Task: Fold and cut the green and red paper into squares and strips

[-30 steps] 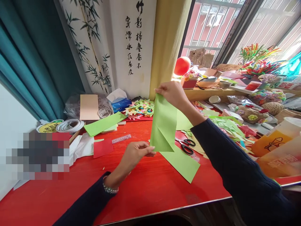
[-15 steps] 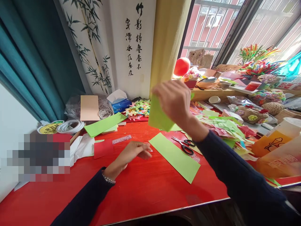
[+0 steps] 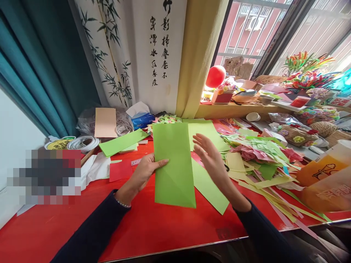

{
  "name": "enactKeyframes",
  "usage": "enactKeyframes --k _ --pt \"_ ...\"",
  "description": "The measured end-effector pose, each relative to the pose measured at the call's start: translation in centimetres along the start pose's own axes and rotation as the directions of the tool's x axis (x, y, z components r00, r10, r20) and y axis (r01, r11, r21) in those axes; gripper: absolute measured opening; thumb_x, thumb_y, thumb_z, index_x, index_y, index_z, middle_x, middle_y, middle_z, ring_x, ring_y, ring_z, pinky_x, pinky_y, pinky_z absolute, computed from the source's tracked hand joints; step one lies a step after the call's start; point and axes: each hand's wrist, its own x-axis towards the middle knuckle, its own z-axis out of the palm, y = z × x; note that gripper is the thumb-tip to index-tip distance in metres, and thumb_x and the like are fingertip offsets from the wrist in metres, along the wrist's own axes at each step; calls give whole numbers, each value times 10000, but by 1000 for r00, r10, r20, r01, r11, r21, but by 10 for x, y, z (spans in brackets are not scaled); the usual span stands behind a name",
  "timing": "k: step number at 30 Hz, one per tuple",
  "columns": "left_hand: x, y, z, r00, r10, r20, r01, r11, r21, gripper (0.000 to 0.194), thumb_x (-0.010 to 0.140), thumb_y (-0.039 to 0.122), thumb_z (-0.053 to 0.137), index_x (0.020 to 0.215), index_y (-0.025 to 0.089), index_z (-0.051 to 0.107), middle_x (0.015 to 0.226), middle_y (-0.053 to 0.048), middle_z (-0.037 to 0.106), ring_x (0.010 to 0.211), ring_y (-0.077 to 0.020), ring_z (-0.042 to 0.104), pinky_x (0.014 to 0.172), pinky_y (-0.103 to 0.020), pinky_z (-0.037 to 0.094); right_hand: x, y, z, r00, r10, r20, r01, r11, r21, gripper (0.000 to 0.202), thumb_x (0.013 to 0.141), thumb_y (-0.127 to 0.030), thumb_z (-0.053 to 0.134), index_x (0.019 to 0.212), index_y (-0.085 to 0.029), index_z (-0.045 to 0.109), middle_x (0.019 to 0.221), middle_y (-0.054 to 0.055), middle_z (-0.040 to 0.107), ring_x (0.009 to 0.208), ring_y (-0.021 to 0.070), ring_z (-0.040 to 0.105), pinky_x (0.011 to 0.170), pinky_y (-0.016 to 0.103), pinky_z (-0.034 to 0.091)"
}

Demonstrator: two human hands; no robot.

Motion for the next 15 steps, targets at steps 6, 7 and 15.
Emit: enactKeyframes --k 6,7,15 --pt "-3 -2 3 999 12 33 -17 988 156 287 692 336 663 929 174 666 974 -62 688 897 -252 621 788 -368 480 15 7 3 929 168 329 -295 874 387 285 779 -400 560 977 -217 651 1004 32 660 927 210 607 831 347 472" --pt "-3 -1 2 996 93 -16 -88 978 189 267 710 345 643 923 187 673 980 -52 686 926 -258 609 812 -380 470 15 6 4 945 159 287 -266 883 387 281 778 -403 563 983 -231 649 1057 23 642 990 208 579 874 341 446" --pt "-7 11 -14 664 722 192 -558 309 770 287 846 174 457 958 333 669 1359 64 409 1330 -222 165 1080 -483 106 12 -1 -3 710 359 606 -684 557 471 572 812 -612 342 1105 -185 586 1115 97 609 1018 225 569 828 348 469"
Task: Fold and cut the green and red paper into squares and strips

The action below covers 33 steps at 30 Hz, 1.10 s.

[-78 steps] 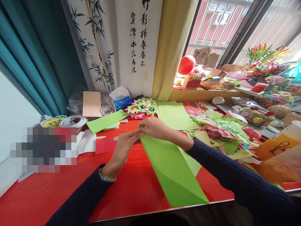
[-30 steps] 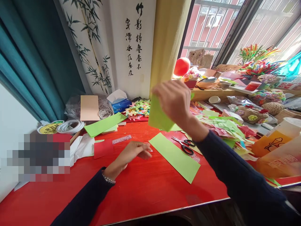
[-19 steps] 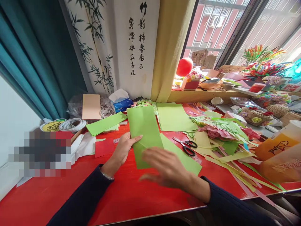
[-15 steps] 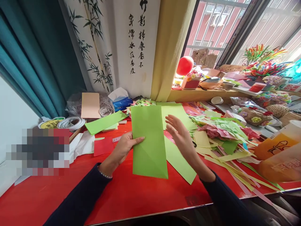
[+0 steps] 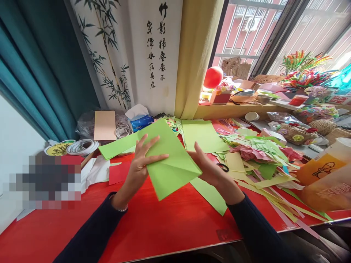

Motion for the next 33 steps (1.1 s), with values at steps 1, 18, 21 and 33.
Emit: enactKeyframes --k 1,18,21,33 --pt "-1 -1 2 999 41 -8 -40 992 121 370 863 120 386 1002 341 648 1374 71 384 1336 -212 143 1078 -502 67 -1 1 0 998 -30 63 29 999 29 518 819 -578 376 1107 -199 581 1110 82 613 1011 213 573 830 335 467" --pt "6 -13 -1 907 -396 -143 392 918 -55 518 798 379 525 1284 266 385 1415 -58 315 1309 -252 232 1050 -438 224 11 2 -43 873 -460 -162 378 848 -372 229 726 -392 607 870 -224 549 774 3 639 740 173 608 668 297 484" --pt "9 -22 -3 791 -609 -60 549 749 -371 573 709 421 632 1218 225 457 1362 -101 398 1271 -279 313 1004 -406 318 6 -1 -38 876 -448 -178 396 880 -262 238 715 -387 626 877 -219 579 798 16 651 737 178 617 687 311 487" --pt "9 -10 2 740 -672 -35 478 562 -675 382 624 364 710 928 146 634 932 -57 678 869 -222 614 754 -341 496 6 3 -43 848 -450 -280 368 880 -301 205 716 -390 617 645 -201 580 675 -8 583 612 132 532 593 251 444"
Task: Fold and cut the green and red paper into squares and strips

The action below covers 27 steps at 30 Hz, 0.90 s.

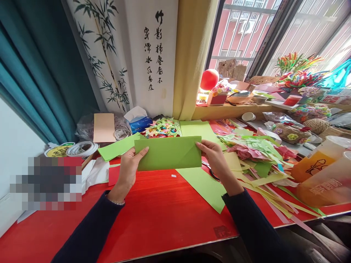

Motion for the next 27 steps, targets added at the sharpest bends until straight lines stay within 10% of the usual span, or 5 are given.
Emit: enactKeyframes --k 27 --pt "-1 -3 0 999 37 -27 -37 999 16 280 674 306 684 911 159 664 905 -32 664 763 -158 560 470 -198 347 1 9 -1 992 -84 -96 71 989 -129 319 699 -465 614 616 -169 528 567 -23 433 512 89 373 454 210 302"
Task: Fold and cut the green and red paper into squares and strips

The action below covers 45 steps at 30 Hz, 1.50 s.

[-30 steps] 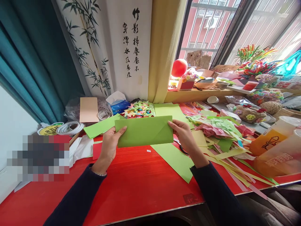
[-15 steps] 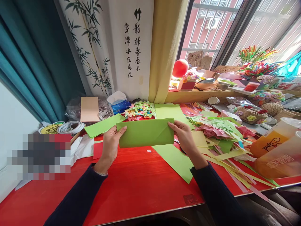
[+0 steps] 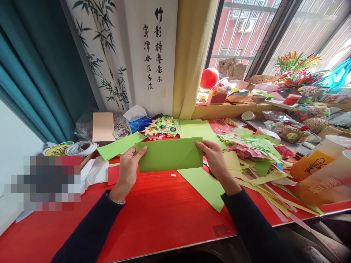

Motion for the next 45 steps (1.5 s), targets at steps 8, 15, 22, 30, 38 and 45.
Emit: enactKeyframes --k 8,15,22,30,38,45 --pt "2 -3 0 1000 -1 -1 1 999 -41 250 663 289 695 872 154 664 833 -20 650 712 -140 544 490 -201 350 0 2 0 1000 4 4 -4 998 56 315 743 -397 600 577 -163 469 568 -37 319 508 71 293 453 202 259" --pt "3 -7 -1 999 -20 32 23 993 -114 263 658 279 701 878 144 650 804 -25 631 772 -171 560 612 -247 425 1 3 -1 1000 2 0 -2 998 55 312 749 -397 593 580 -159 483 571 -33 313 504 70 282 441 203 244" --pt "3 -10 0 1000 -17 9 18 993 -120 285 611 314 729 822 138 652 720 -5 610 723 -161 555 687 -287 431 1 2 -1 1000 14 -10 -14 1000 21 344 735 -433 592 571 -168 446 567 -37 304 497 72 272 436 204 251" --pt "3 -7 2 999 2 -53 -4 999 -34 320 550 374 749 735 130 653 648 -7 596 681 -167 541 649 -281 410 0 0 2 999 -14 -41 13 1000 -22 369 717 -405 600 541 -176 370 573 -38 266 515 75 266 451 196 275" --pt "3 -9 0 999 23 -24 -23 1000 10 313 573 387 731 738 133 653 665 -11 595 692 -171 526 650 -281 388 3 4 2 998 -22 -66 18 998 -66 350 715 -398 596 545 -171 392 582 -32 265 533 81 265 463 202 271" --pt "4 -12 -1 999 20 -49 -20 1000 13 264 571 361 735 704 148 656 616 9 568 661 -161 507 666 -291 385 6 13 -3 993 -87 -75 67 971 -231 392 728 -455 564 541 -182 355 572 -33 243 525 83 226 457 211 237"
